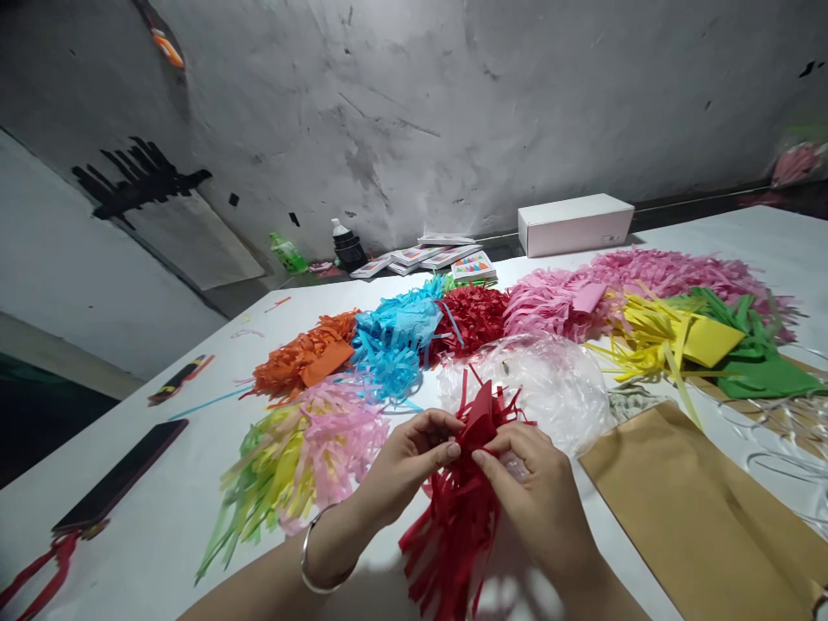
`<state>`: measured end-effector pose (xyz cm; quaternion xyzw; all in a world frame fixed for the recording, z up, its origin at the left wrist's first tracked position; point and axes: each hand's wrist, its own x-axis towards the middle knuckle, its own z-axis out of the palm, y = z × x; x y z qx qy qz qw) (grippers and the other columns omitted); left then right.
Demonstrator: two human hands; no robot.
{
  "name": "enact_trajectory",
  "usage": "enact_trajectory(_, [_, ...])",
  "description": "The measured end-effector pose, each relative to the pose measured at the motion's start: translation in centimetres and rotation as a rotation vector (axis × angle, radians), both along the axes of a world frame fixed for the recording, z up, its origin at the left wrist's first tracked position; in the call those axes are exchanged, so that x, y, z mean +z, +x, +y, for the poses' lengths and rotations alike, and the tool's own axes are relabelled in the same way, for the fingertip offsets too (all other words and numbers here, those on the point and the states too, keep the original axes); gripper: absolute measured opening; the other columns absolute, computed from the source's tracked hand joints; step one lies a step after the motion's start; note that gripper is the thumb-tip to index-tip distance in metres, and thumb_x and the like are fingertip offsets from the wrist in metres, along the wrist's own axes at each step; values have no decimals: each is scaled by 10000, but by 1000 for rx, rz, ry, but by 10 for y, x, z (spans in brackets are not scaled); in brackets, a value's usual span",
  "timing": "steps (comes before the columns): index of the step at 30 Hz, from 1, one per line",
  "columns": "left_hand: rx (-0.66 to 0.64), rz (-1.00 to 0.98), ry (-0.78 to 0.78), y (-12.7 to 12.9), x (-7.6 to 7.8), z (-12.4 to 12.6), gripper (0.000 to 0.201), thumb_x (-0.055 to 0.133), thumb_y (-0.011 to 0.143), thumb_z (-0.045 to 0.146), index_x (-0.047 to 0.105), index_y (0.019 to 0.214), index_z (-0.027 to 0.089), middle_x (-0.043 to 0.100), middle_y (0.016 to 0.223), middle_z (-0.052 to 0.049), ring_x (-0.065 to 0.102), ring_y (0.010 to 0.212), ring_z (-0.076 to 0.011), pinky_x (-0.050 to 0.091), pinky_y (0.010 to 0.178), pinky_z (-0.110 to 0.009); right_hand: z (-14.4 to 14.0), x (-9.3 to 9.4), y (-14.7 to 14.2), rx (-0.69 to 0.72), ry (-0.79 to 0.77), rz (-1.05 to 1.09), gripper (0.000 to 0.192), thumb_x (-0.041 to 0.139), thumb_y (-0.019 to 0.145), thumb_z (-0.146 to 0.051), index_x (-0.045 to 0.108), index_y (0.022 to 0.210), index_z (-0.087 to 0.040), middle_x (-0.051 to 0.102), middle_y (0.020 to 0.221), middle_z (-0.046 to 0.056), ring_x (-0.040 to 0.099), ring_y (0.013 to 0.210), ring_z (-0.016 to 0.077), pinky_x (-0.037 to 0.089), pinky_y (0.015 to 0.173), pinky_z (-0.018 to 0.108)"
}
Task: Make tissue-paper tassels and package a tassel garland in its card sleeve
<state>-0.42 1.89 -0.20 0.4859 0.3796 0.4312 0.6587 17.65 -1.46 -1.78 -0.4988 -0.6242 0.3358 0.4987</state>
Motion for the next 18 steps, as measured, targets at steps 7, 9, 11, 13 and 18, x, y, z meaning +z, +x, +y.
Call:
enact_trajectory(7, [34,281,251,-10,1,6,218,658,893,364,690,974,164,650,888,-59,579,788,-175,454,717,-296,2,-3,11,-130,-57,99,178,568,927,-367,597,812,-234,618,825,5,591,782,178,475,675,261])
enact_trajectory(9, [61,429,391,-12,3,7,171,557,934,294,676,934,172,629,873,-56,568,797,-184,445,731,-309,1,-3,11,-160,-52,108,172,532,941,-350,591,828,-236,598,798,-3,573,761,169,472,647,246])
enact_trajectory(11, [78,541,500,-13,6,6,166,490,940,232,635,877,181,601,848,-44,550,791,-183,433,733,-311,1,-4,11,-164,-37,97,168,517,946,-338,589,835,-233,598,797,0,571,758,168,469,621,238])
enact_trajectory(13, [73,599,566,-12,8,5,165,437,945,200,577,857,193,578,841,-34,535,788,-183,430,736,-311,1,-4,10,-154,-22,65,166,506,950,-330,582,842,-230,600,790,3,572,732,167,458,570,236])
enact_trajectory(18, [64,687,659,-11,8,1,178,359,992,200,502,888,211,532,863,-32,501,782,-186,428,730,-310,-1,-2,5,-258,185,-130,117,586,922,-330,552,973,-230,607,866,13,599,773,182,508,680,296])
